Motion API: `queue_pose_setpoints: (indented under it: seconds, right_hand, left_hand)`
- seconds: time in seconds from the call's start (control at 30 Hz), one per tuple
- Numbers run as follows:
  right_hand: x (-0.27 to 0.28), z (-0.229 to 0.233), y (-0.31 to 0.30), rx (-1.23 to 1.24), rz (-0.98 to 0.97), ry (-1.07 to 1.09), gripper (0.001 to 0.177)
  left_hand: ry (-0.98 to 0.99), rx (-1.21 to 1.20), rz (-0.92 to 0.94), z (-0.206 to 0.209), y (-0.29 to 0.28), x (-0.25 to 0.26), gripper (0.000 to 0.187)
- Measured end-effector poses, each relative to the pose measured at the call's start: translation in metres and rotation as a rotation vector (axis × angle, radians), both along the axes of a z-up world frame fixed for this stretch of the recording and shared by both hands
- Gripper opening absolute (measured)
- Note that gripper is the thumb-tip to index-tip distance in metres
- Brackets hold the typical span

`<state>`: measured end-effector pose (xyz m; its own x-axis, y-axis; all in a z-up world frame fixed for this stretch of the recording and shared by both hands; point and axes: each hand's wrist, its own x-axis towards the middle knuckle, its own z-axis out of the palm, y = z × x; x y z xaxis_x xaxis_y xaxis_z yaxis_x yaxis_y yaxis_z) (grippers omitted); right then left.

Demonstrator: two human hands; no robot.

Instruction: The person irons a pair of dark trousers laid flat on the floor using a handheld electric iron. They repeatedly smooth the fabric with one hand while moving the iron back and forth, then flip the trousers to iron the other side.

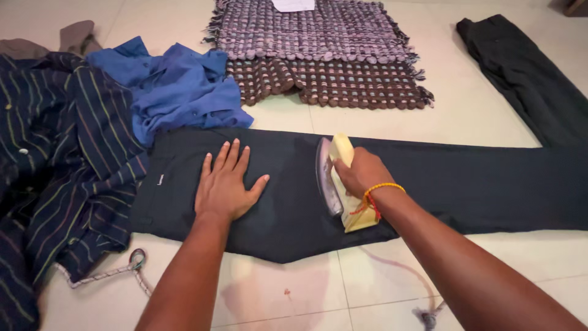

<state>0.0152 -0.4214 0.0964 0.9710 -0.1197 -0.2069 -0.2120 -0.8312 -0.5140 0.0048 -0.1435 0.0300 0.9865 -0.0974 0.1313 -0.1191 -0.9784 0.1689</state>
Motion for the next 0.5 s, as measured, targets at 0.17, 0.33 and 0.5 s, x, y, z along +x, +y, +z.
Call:
queue_pose_setpoints:
  seconds: [0.17, 0.33, 0.5]
  right_hand:
    - [-0.040, 0.009, -0.012, -0.109, 0.016, 0.103, 0.048]
    - [-0.047, 0.002, -0.021, -0.161, 0.015, 0.030, 0.051]
    - [-0.008, -0.020, -0.033, -0.224, 0.036, -0.163, 0.050]
  left_hand:
    - [-0.003, 0.003, 0.006, 0.001, 0.000, 0.000, 0.084]
    - [0.002, -0.001, 0.003, 0.000, 0.000, 0.001, 0.084]
    - [-0.002, 0.002, 0.001, -0.002, 0.000, 0.002, 0.085]
